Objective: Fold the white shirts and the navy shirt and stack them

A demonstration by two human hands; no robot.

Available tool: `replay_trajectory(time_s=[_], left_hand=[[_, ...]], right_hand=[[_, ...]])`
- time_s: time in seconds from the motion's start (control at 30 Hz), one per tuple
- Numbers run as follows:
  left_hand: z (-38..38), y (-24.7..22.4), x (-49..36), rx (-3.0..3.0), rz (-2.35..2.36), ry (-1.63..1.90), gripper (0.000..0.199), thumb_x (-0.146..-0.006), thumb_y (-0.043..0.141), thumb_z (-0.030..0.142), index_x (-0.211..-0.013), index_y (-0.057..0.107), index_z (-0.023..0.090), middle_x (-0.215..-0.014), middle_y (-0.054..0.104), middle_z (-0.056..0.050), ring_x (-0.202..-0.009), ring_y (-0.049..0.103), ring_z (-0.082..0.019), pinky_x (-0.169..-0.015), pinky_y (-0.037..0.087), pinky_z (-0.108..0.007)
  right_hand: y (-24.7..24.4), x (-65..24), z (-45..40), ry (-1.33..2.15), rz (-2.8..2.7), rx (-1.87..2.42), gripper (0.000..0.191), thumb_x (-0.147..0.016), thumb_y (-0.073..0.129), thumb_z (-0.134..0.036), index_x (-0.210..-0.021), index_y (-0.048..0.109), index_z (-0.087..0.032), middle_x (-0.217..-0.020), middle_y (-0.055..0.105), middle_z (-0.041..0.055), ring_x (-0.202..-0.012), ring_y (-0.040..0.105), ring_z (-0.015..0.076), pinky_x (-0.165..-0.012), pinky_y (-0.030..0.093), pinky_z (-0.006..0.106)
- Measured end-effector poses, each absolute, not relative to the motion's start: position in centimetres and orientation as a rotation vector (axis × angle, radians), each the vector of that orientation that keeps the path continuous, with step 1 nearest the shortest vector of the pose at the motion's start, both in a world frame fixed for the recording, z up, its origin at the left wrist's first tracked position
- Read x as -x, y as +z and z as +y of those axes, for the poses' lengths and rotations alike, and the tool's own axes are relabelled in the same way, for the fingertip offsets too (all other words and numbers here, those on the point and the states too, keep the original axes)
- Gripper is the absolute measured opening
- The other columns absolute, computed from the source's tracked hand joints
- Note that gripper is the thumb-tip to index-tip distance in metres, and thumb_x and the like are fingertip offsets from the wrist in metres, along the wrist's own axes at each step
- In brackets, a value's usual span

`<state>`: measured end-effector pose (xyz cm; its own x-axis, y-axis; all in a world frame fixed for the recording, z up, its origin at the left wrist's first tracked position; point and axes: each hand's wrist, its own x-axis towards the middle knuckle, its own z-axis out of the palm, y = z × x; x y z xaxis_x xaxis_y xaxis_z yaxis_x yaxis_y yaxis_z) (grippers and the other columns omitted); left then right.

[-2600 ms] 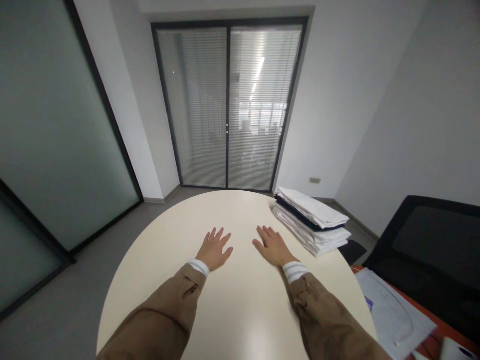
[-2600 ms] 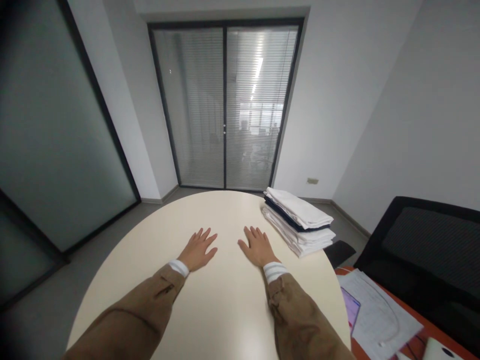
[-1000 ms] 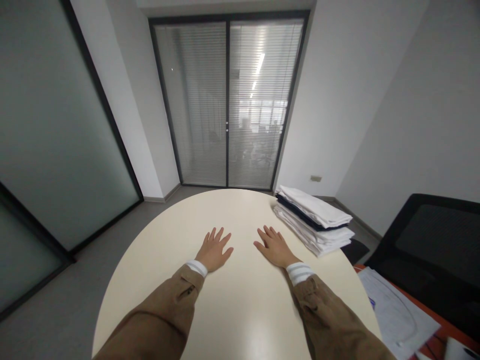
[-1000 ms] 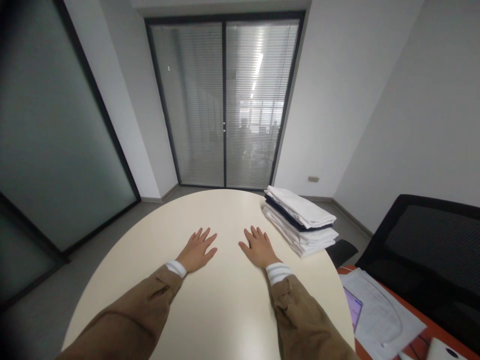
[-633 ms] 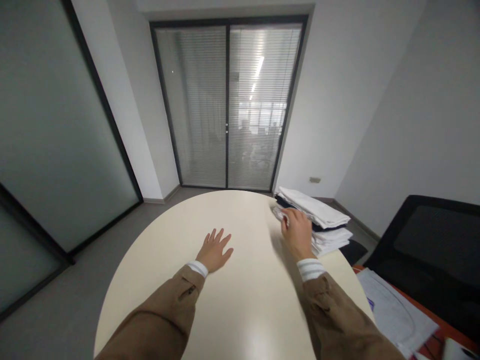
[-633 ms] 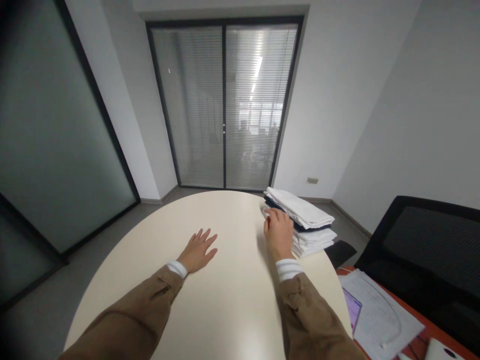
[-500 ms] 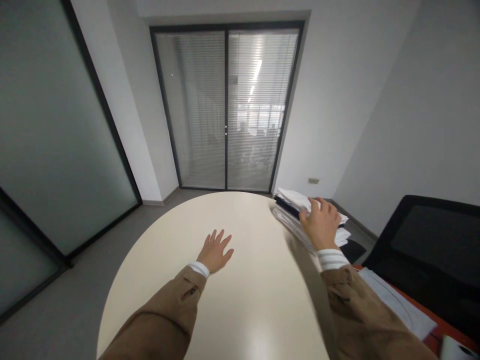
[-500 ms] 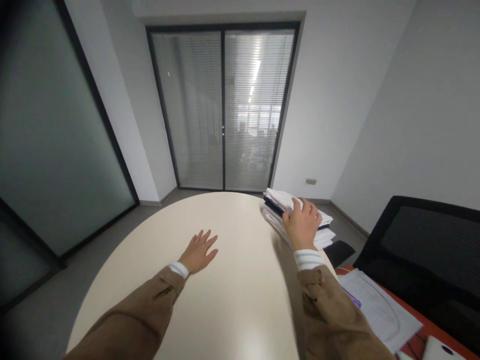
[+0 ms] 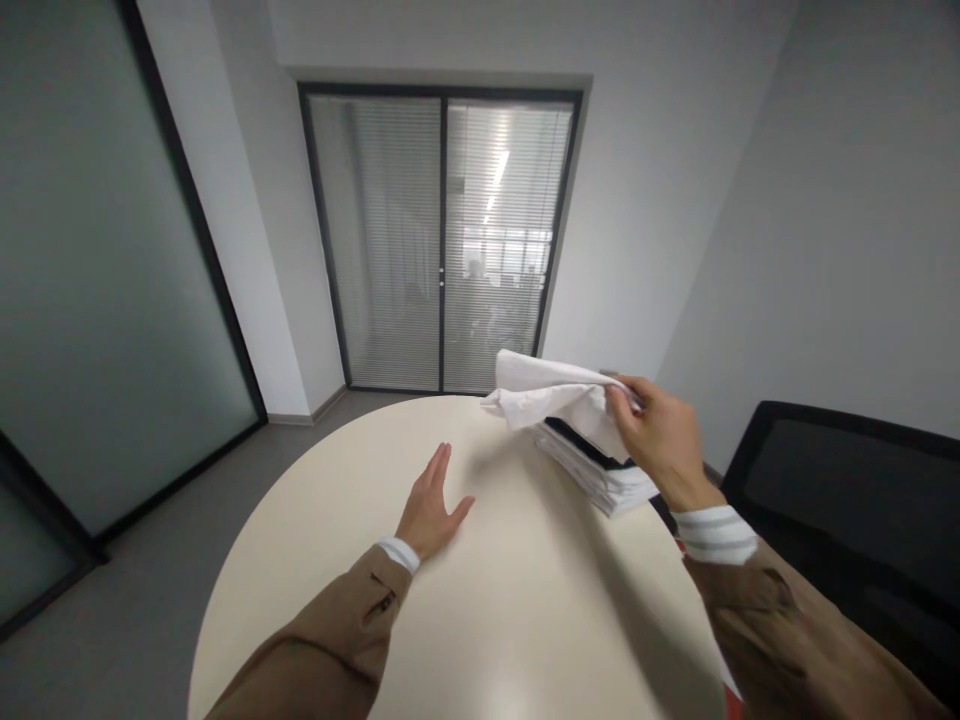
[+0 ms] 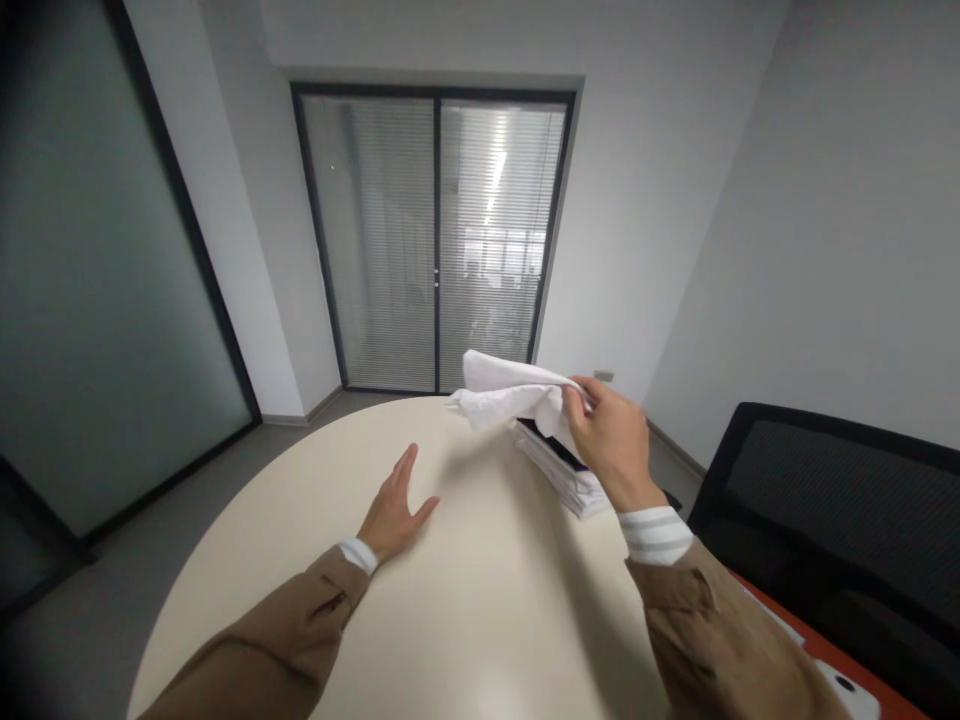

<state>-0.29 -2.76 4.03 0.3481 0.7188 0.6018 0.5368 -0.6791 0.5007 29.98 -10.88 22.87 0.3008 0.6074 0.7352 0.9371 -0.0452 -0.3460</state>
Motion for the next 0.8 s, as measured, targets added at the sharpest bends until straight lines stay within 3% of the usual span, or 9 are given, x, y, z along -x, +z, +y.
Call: replay_trajectory(time_s=[0.07, 0.17, 0.23, 0.37, 0.47, 0.57, 0.67, 0.73, 0.8], left_hand=[[-4.9, 6.2, -0.5, -2.242, 1.045, 1.417, 0.1, -0.086, 0.066, 0.041, -0.159, -0.001, 0.023, -0.165, 0.011, -0.016, -0.15, 0.021, -0.032, -0.12, 0.027, -0.05], [-8.4, 9.5, -1.1, -1.993, 0.911, 1.603, 0.113, -0.081, 0.073, 0.041, -0.157, -0.009, 0.022, -0.164, 0.01, -0.019, -0.149, 0.022, -0.034, -0.12, 0.028, -0.048], [-10.1, 11.2, -1.0, -1.813, 0.931, 1.716, 0.098, -0.083, 0.071, 0.04, -0.157, 0.009, 0.023, -0.161, 0.024, -0.016, -0.147, 0.028, -0.032, -0.119, 0.03, -0.044], [-11.2, 12.0, -0.1, -1.524, 1.071, 1.696, 0.058, -0.083, 0.068, 0.039, -0.134, 0.049, 0.018, -0.137, 0.057, -0.015, -0.13, 0.053, -0.029, -0.109, 0.043, -0.041], [-11.2, 11.4, 0.5, -1.378, 1.054, 1.513, 0.046, -0.081, 0.065, 0.044, -0.118, 0.058, 0.017, -0.111, 0.069, -0.01, -0.101, 0.068, -0.027, -0.085, 0.056, -0.038], [-11.1, 11.2, 1.6, -1.289, 1.038, 1.318, 0.051, -0.086, 0.053, 0.06, -0.11, 0.064, 0.016, -0.096, 0.073, -0.009, -0.083, 0.07, -0.027, -0.068, 0.057, -0.037], [-10.7, 11.9, 3.8, -1.355, 1.079, 1.363, 0.065, -0.085, 0.047, 0.072, -0.1, 0.069, 0.013, -0.099, 0.074, -0.015, -0.097, 0.069, -0.031, -0.083, 0.055, -0.041], [-10.0, 12.9, 5.7, -1.429, 1.136, 1.526, 0.065, -0.086, 0.048, 0.072, -0.101, 0.07, 0.013, -0.112, 0.072, -0.017, -0.111, 0.064, -0.031, -0.097, 0.05, -0.042], [-9.2, 14.3, 7.5, -1.412, 1.115, 1.661, 0.062, -0.091, 0.044, 0.068, -0.105, 0.07, 0.013, -0.124, 0.068, -0.016, -0.117, 0.061, -0.03, -0.101, 0.047, -0.04]], right_hand=[[24.0, -28.6, -12.0, -0.189, -1.483, 1.598, 0.038, -0.09, 0.055, -0.048, -0.107, 0.073, -0.019, -0.098, 0.075, 0.0093, -0.084, 0.068, 0.0243, -0.072, 0.049, 0.031], [23.5, -27.0, -12.4, 0.34, -1.617, 1.468, 0.046, -0.086, 0.059, -0.055, -0.112, 0.07, -0.018, -0.091, 0.075, 0.007, -0.075, 0.067, 0.0213, -0.066, 0.05, 0.03], [22.0, -26.1, -12.5, 0.542, -1.651, 1.433, 0.053, -0.087, 0.057, -0.059, -0.119, 0.067, -0.018, -0.092, 0.074, 0.0071, -0.079, 0.068, 0.0222, -0.069, 0.052, 0.032], [18.1, -23.5, -13.9, 0.655, -1.734, 1.486, 0.059, -0.091, 0.047, -0.064, -0.129, 0.063, -0.022, -0.126, 0.066, 0.0109, -0.107, 0.065, 0.0254, -0.094, 0.048, 0.038], [15.0, -21.4, -15.3, 0.634, -1.894, 1.554, 0.083, -0.072, 0.075, -0.061, -0.141, 0.052, -0.021, -0.131, 0.063, 0.0136, -0.108, 0.064, 0.0287, -0.095, 0.047, 0.039], [13.1, -20.6, -15.3, 0.528, -1.939, 1.644, 0.04, -0.087, 0.058, -0.054, -0.107, 0.071, -0.021, -0.104, 0.073, 0.011, -0.097, 0.066, 0.0282, -0.088, 0.047, 0.037], [13.9, -22.1, -14.2, 0.489, -1.765, 1.656, 0.049, -0.096, 0.038, -0.054, -0.078, 0.066, -0.018, -0.081, 0.071, 0.0107, -0.08, 0.066, 0.0259, -0.076, 0.046, 0.034], [16.5, -24.0, -13.5, 0.461, -1.587, 1.543, 0.05, -0.094, 0.039, -0.059, -0.079, 0.063, -0.018, -0.077, 0.069, 0.0086, -0.076, 0.063, 0.0239, -0.069, 0.046, 0.032], [20.7, -25.8, -13.3, 0.363, -1.356, 1.45, 0.049, -0.093, 0.039, -0.061, -0.081, 0.059, -0.019, -0.067, 0.063, 0.0046, -0.066, 0.058, 0.0208, -0.06, 0.044, 0.029]])
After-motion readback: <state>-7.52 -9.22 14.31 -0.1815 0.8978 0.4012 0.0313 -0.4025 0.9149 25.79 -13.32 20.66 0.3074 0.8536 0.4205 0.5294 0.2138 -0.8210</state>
